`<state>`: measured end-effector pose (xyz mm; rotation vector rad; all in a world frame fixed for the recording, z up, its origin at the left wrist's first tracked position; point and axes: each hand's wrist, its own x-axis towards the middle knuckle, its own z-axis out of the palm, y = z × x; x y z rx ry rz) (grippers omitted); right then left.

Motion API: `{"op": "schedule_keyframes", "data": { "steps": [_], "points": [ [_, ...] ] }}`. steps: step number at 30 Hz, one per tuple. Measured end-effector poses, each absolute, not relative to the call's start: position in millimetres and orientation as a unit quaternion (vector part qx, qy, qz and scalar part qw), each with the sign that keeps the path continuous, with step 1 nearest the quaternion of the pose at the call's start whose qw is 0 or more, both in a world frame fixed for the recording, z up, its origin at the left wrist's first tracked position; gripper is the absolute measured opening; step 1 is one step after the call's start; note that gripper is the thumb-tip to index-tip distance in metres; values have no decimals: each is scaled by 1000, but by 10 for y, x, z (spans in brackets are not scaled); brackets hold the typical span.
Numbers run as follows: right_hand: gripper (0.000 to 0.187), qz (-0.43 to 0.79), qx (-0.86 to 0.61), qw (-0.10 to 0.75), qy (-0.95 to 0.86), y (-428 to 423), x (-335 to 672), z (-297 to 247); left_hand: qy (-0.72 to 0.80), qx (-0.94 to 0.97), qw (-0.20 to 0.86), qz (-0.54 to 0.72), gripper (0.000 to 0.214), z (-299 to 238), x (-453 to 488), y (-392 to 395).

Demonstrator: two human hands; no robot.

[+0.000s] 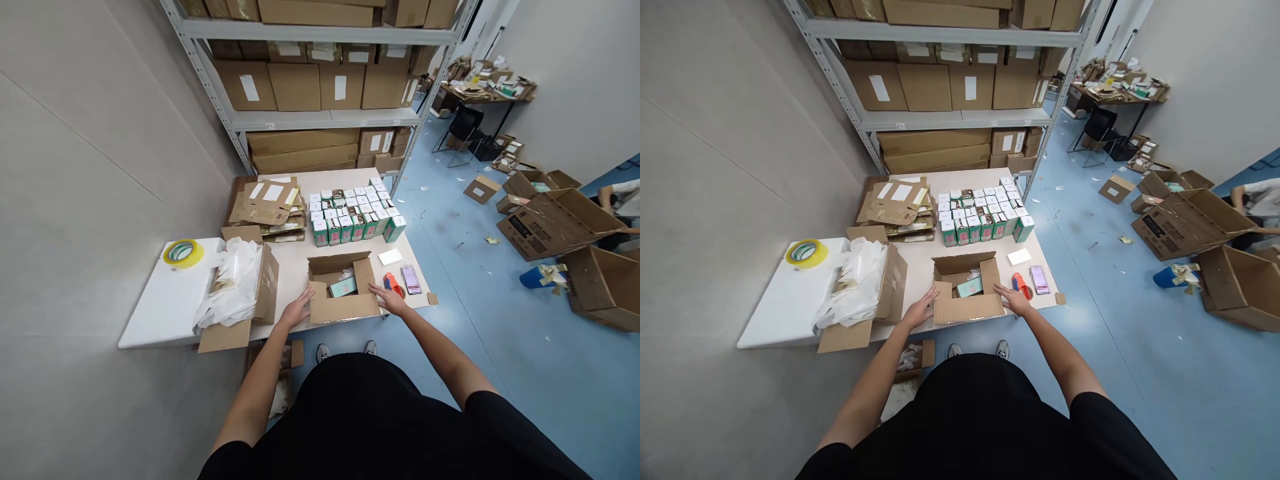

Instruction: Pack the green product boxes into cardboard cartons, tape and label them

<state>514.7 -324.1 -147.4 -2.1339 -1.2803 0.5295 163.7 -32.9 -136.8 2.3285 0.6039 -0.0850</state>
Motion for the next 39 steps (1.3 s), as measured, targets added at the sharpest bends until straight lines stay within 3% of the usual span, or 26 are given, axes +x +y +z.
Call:
{"op": "schedule_keyframes", "data": {
  "steps": [5,11,15,20,28,32,39],
  "points": [
    [37,295,-768,362,-438,-3119,5132,-1404,303,841,449,16,56,-1342,1736,-346],
    [64,205,-822,441,-297,-2870,4807,-1553,442,777,428,136,74,-1432,1972,-660],
    [74,104,-855,433,-267,-2785,4596,-1685,470,790,361,156,81,-1439,2067,-847],
    [82,83,-876,402,-253,-2762,4594,-1804,481,791,325,194,83,-1390,2089,-871],
    [84,115,-873,405,-244,-2738,4655,-1874,379,893,213,117,90,-769,2599,-383],
    [85,123,-875,405,-235,-2736,4699,-1882,318,931,167,69,83,-507,2943,-95],
    [90,186,-883,371,-220,-2711,4762,-1829,277,939,196,-45,68,-807,2919,-233]
  ]
}}
